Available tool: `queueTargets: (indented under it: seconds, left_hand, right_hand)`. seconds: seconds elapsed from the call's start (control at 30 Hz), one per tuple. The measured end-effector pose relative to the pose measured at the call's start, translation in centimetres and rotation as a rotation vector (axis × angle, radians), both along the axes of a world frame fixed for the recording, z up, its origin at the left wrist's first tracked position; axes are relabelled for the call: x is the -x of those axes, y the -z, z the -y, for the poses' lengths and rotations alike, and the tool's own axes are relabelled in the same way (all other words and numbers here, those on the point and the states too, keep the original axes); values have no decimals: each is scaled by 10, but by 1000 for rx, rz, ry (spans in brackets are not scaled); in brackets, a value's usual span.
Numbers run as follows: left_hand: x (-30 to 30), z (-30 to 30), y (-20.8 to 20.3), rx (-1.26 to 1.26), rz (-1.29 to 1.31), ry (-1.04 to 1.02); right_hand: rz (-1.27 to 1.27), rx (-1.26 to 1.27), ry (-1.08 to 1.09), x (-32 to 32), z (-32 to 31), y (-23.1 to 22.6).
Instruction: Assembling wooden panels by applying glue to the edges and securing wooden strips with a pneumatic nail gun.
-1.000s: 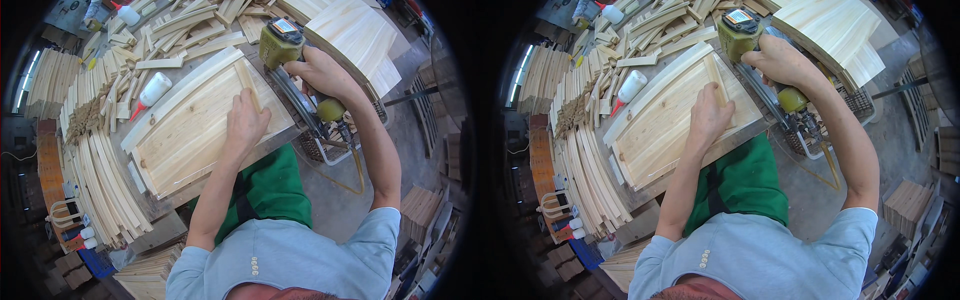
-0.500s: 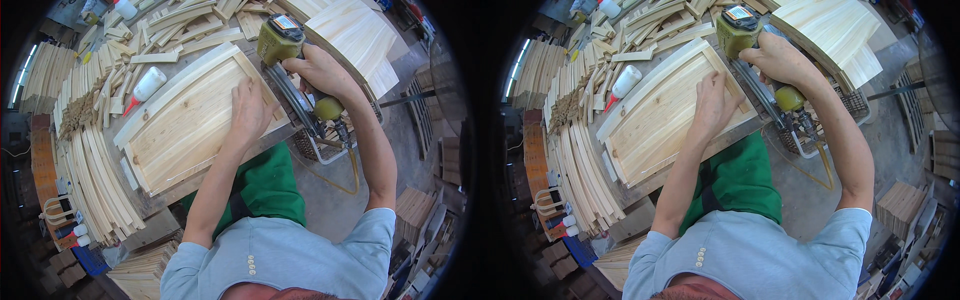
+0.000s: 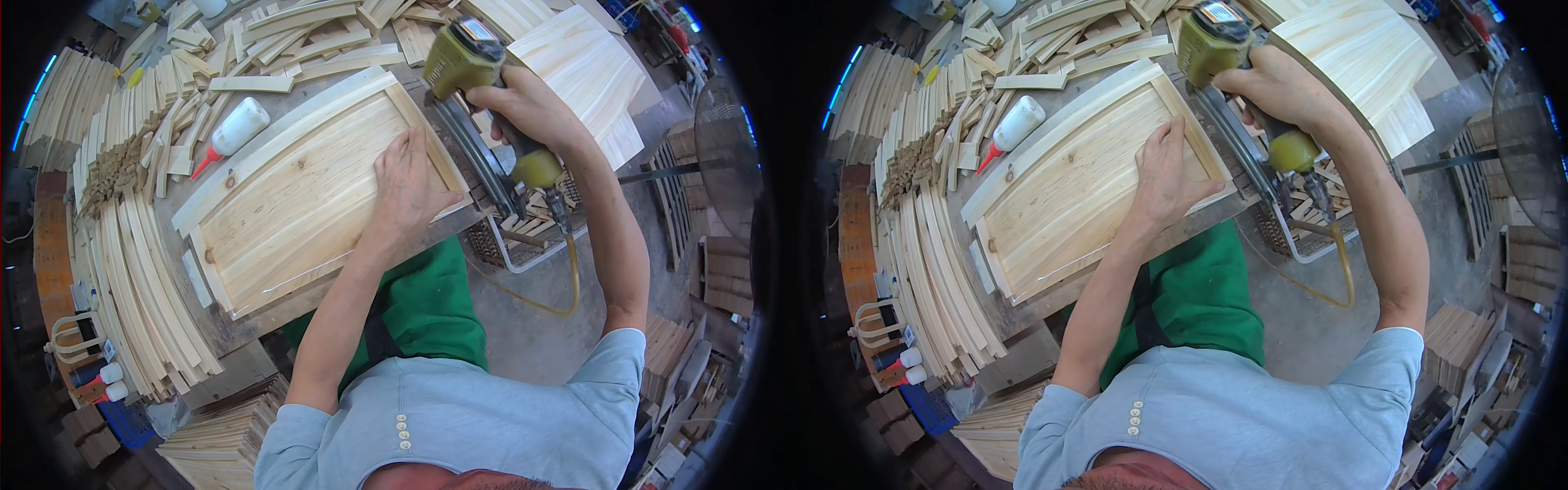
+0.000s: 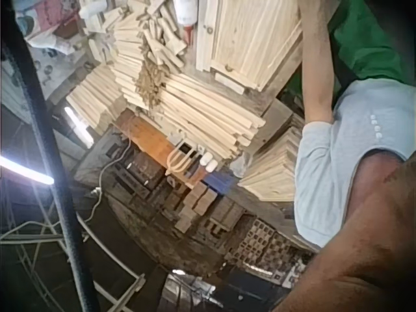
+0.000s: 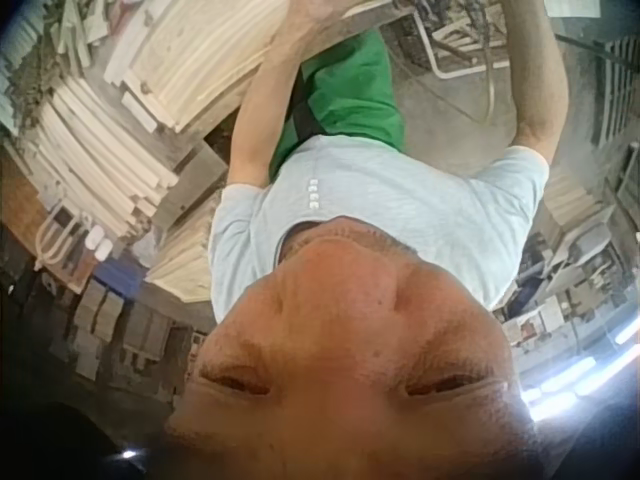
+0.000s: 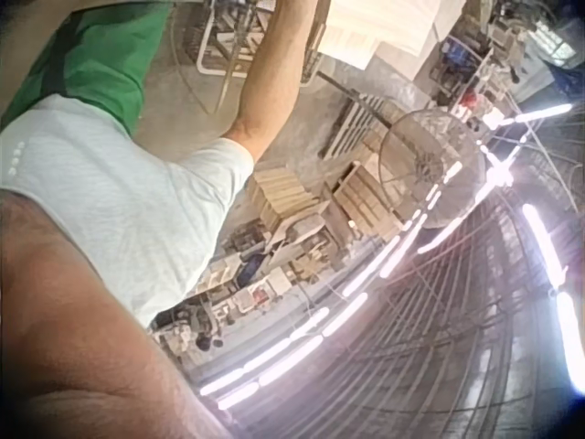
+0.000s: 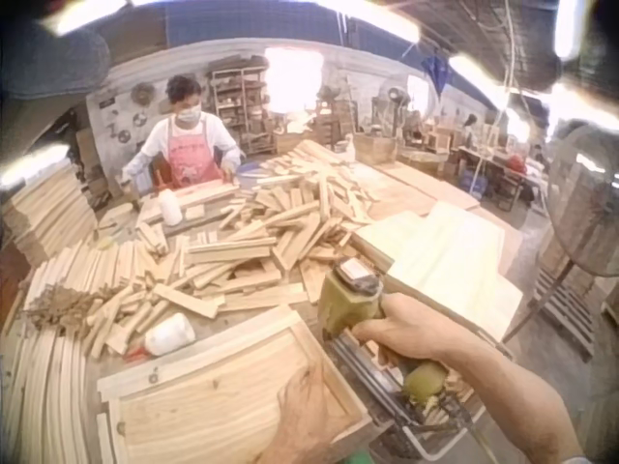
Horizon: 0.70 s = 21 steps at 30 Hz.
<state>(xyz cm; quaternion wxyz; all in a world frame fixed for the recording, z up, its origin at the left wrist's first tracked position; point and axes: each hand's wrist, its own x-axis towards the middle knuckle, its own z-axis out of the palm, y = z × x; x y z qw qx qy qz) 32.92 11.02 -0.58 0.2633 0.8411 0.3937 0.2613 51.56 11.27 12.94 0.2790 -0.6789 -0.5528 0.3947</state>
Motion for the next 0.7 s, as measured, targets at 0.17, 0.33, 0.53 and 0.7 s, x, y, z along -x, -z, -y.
queueTargets:
  seconds: [0.17, 0.33, 0.53, 0.7]
  left_hand:
    - [-1, 0, 0, 43, -19, -27]
    - [-1, 0, -2, 15, -10, -33]
    - [-1, 0, -6, 18, -30, -23]
    - [-1, 0, -6, 32, -46, -28]
  right_hand:
    - [29, -100, -28, 11, -38, 10]
    - [140, -46, -97, 18, -58, 8]
    - [133, -36, -72, 20, -25, 6]
    - [85, 45, -74, 18, 24, -6]
